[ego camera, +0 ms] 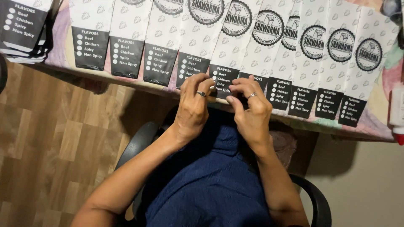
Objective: Manually assembling paper bags by laying them out, applying glue to the bottom edge, and folding them to seal.
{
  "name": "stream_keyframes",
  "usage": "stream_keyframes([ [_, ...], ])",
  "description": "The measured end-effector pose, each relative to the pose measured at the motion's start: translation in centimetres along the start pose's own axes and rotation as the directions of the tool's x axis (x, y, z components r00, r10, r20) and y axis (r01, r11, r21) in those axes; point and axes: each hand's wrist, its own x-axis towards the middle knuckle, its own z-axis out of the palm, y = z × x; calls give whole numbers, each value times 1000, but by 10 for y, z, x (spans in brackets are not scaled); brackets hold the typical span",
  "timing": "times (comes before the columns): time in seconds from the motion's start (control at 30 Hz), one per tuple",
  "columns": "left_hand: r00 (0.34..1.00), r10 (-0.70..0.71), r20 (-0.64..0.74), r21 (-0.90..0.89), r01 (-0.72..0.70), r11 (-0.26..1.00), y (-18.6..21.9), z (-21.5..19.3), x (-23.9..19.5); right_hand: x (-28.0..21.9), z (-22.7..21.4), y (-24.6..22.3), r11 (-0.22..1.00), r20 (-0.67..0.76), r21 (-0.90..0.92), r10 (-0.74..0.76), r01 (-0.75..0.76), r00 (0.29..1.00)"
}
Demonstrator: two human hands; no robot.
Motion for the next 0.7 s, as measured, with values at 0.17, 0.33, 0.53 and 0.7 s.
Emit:
stream_keyframes([
  [0.17,993,120,-17,-103,-121,987,7,-23,7,0,-2,-8,997,-12,-64,-52,51,999],
  [0.33,991,124,49,-145,-116,983,-26,-78,20,5,16,-23,991,-51,-21,-136,135,989],
  [0.53,987,105,122,-148,-87,985,-49,-81,11,3,63,-20,971,-27,-36,-239,238,971],
  [0.7,985,133,109,-188,-111,976,-59,-82,9,1,65,-15,961,-21,-72,-269,267,963],
])
